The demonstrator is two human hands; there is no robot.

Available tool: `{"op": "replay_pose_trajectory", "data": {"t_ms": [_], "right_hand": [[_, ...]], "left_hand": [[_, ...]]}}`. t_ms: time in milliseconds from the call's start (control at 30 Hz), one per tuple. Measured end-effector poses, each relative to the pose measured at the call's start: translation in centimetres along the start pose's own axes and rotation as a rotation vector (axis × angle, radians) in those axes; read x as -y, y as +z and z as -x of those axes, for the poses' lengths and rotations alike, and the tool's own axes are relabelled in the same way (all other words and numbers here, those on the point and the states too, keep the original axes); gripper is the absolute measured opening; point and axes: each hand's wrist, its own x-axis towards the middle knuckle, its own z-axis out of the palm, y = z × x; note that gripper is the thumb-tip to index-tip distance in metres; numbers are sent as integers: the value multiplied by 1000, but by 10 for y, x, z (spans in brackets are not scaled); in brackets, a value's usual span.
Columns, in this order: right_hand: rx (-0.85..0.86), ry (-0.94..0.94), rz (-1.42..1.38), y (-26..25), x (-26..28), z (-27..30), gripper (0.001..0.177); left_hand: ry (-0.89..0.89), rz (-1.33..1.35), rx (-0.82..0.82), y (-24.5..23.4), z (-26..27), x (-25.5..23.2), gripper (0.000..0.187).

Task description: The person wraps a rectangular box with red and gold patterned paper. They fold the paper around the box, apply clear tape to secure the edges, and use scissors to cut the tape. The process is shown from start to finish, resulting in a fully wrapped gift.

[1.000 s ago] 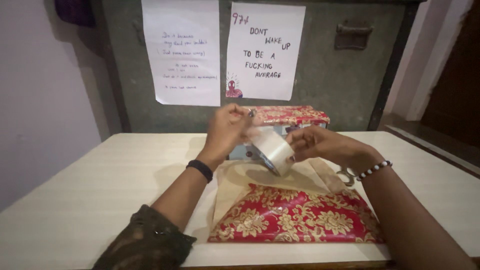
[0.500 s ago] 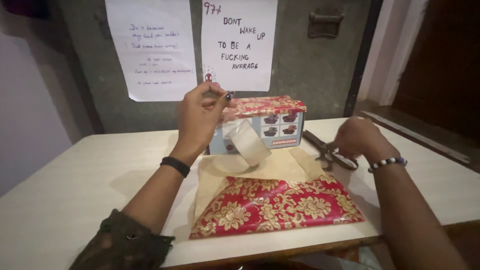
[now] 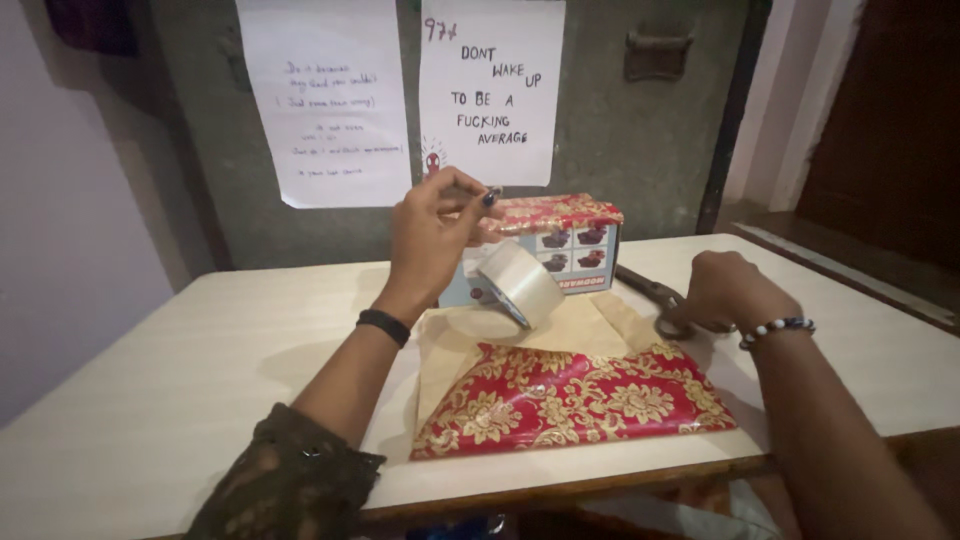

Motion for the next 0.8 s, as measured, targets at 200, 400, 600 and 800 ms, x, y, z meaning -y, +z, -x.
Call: {"op": "replay_pose_trajectory", "data": {"t_ms": [200, 400, 600, 800], "right_hand": [[-52, 46, -40, 14, -15, -6, 45], [122, 28, -181, 31, -41, -36, 50], [107, 35, -412, 44, -60, -37, 40], [-354, -126, -474, 6, -31, -1, 52]], "left_hand": [[-94, 38, 30, -1, 0, -5, 11], [114, -79, 91, -3, 0, -10, 11], [151, -190, 122, -4, 1, -18, 15], [165, -221, 115, -6, 1, -21, 17]]}}
